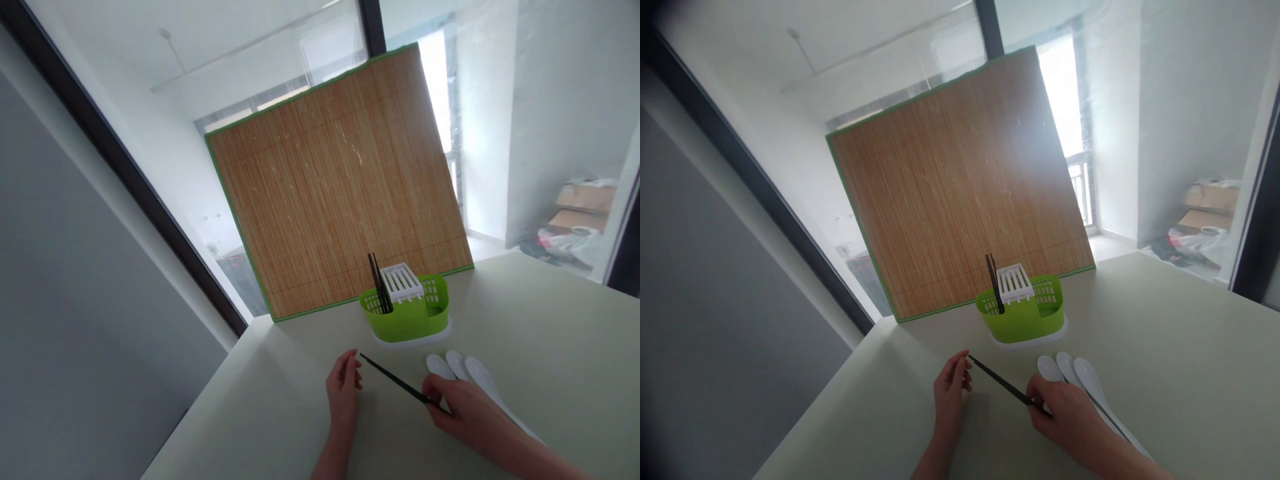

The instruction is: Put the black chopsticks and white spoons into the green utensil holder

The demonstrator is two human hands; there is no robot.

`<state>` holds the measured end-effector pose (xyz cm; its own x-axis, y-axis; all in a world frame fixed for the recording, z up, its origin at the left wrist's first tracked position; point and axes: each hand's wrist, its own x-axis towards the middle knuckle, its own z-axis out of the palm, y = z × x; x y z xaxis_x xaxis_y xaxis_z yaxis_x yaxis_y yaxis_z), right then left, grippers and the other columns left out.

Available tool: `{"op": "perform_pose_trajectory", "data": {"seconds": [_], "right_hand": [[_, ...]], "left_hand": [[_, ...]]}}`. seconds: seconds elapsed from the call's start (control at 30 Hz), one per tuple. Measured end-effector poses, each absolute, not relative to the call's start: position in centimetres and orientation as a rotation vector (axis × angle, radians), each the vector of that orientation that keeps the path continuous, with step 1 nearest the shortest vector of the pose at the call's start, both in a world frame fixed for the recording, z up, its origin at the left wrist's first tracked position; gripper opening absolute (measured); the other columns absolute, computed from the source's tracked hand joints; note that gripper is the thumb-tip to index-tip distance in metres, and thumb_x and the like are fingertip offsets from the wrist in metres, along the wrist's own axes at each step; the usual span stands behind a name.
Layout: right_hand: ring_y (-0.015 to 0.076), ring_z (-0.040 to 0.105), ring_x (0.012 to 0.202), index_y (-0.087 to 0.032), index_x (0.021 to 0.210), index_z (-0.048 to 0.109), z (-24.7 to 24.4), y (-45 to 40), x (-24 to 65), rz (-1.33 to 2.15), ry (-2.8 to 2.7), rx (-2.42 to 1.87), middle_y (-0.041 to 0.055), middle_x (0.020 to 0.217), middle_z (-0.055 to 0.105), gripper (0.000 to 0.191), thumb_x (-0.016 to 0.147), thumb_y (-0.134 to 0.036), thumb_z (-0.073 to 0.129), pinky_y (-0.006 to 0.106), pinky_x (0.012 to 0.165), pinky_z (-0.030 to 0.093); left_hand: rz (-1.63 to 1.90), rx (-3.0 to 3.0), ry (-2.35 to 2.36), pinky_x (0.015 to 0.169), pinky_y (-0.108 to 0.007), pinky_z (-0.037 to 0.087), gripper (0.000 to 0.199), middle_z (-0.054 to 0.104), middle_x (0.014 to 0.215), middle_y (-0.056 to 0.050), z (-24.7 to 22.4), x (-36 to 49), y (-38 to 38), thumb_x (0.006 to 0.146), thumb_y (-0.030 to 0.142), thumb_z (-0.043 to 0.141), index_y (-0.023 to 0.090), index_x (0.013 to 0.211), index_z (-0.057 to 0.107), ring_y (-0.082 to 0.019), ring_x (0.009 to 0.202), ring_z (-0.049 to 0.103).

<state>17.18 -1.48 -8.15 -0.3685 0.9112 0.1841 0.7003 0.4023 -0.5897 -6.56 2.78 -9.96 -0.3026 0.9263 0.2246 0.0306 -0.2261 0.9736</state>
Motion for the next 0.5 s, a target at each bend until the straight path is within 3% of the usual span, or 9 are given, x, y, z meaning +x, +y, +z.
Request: {"op": "perform_pose_trajectory", "data": {"seconds": [0.17, 0.33, 0.5], "right_hand": [[0.0141, 0.059, 0.072, -0.023, 0.095, 0.058, -6.1, -2.0, 17.0, 0.949, -2.008, -1.048, -0.0010, 0.082, 0.067, 0.014, 0.089, -0.025, 0.045, 0.023, 0.062, 0.042], [0.0161, 0.059, 0.077, -0.021, 0.095, 0.059, -6.0, -2.0, 16.9, 1.133, -1.919, -0.844, 0.0023, 0.084, 0.065, 0.027, 0.097, -0.038, 0.037, 0.025, 0.070, 0.046], [0.0173, 0.059, 0.079, -0.020, 0.094, 0.061, -6.0, -2.0, 17.2, 1.046, -1.876, -0.862, 0.0034, 0.084, 0.064, 0.030, 0.097, -0.040, 0.038, 0.026, 0.072, 0.047]], "left_hand": [[1.375, 1.220, 0.999, 0.043, -0.020, 0.041, 0.049, 0.057, 0.066, 0.000, -7.8, -3.6, 0.9, 0.079, 0.050, 0.064, 0.016, 0.115, 0.064, -0.008, 0.049, 0.046], [1.266, 1.365, 0.916, 0.041, -0.017, 0.035, 0.035, 0.049, 0.050, 0.004, -4.9, -0.4, -0.1, 0.078, 0.046, 0.067, 0.013, 0.091, 0.071, -0.006, 0.042, 0.041], [1.217, 1.572, 0.930, 0.048, -0.017, 0.039, 0.022, 0.058, 0.058, 0.001, -2.6, 0.0, 0.0, 0.082, 0.036, 0.063, 0.016, 0.088, 0.071, -0.007, 0.048, 0.048]]}}
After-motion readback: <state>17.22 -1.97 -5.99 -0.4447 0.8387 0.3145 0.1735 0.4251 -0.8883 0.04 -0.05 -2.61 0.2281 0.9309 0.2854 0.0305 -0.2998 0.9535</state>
